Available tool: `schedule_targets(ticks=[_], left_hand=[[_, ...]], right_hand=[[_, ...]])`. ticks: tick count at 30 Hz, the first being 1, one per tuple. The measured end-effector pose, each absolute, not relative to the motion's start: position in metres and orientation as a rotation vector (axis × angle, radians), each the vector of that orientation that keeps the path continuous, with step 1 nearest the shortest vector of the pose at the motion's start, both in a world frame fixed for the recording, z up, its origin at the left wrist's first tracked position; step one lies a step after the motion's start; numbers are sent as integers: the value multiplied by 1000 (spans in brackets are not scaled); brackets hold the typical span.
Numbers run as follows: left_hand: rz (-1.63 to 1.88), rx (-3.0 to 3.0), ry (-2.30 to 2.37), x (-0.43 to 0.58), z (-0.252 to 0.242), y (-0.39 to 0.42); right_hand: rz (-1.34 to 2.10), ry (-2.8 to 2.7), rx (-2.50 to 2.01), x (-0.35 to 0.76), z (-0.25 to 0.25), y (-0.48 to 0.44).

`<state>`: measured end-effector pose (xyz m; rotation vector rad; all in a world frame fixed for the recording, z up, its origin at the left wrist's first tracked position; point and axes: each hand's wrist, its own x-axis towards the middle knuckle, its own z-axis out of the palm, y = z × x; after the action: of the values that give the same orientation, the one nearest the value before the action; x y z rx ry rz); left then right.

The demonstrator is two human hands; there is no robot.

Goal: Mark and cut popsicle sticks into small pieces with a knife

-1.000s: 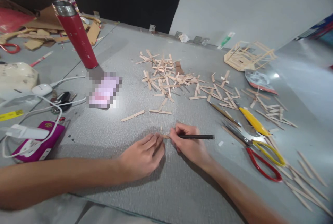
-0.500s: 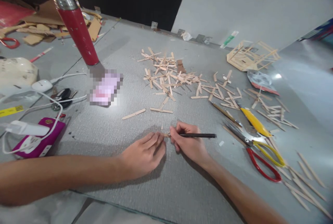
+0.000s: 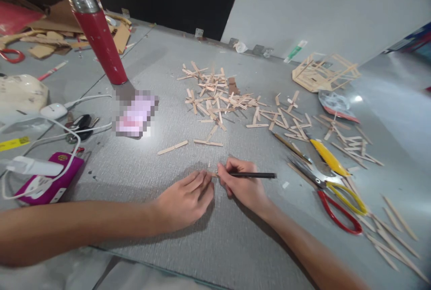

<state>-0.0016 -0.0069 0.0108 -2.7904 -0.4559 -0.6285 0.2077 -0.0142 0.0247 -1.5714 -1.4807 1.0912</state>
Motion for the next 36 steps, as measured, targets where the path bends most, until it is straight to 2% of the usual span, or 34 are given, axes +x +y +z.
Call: schedule_targets(ticks=[36], left_hand=[[-614,-2770,-451,-2,13,-7]], right_hand=[[1122,-1459,-1556,208,25,-12]])
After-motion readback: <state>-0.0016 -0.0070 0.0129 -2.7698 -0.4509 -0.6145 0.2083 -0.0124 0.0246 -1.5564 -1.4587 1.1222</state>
